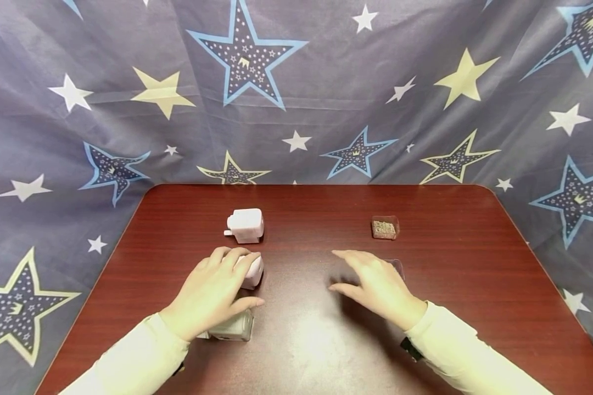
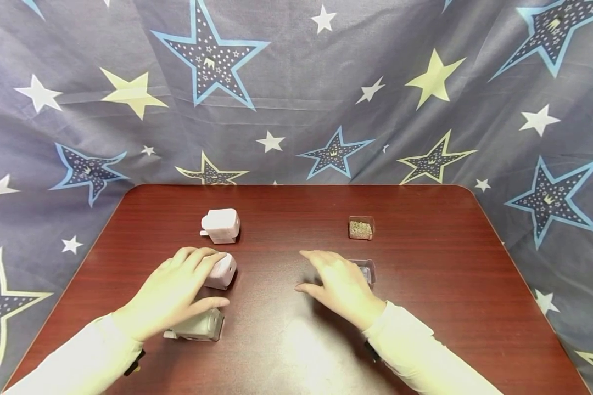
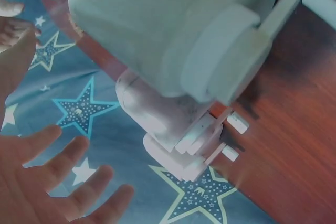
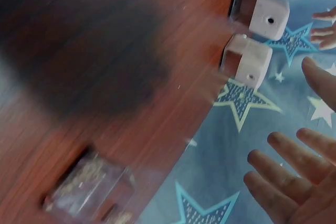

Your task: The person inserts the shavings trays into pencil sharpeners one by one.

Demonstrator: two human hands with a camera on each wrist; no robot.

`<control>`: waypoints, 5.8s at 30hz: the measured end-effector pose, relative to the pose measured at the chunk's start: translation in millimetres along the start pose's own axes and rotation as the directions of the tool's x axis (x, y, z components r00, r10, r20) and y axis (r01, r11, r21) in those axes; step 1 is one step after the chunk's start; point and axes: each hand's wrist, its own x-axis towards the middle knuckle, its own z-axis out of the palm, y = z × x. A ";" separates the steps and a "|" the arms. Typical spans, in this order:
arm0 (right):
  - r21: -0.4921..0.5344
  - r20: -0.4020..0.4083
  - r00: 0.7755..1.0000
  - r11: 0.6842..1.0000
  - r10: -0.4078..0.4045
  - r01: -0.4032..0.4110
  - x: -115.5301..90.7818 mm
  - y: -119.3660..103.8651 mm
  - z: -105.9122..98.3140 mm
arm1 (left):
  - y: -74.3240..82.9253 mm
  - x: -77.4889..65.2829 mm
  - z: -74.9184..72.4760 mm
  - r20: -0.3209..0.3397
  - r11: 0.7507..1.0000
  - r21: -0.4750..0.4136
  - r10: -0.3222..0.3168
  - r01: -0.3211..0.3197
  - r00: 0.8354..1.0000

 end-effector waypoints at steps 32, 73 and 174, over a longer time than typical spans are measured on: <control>0.017 0.039 0.936 0.937 0.349 -0.350 -54.5 94.8 -21.5 | -36.1 33.0 32.7 0.223 0.988 -0.138 -0.034 0.066 0.974; 0.085 0.051 0.951 0.947 0.306 -0.309 -67.5 107.7 13.4 | -46.0 30.1 62.2 0.372 0.965 -0.201 -0.086 0.171 0.924; 0.138 0.101 0.960 0.952 0.260 -0.272 -29.7 56.6 45.1 | -42.9 29.6 68.8 0.348 0.969 -0.190 -0.083 0.157 0.934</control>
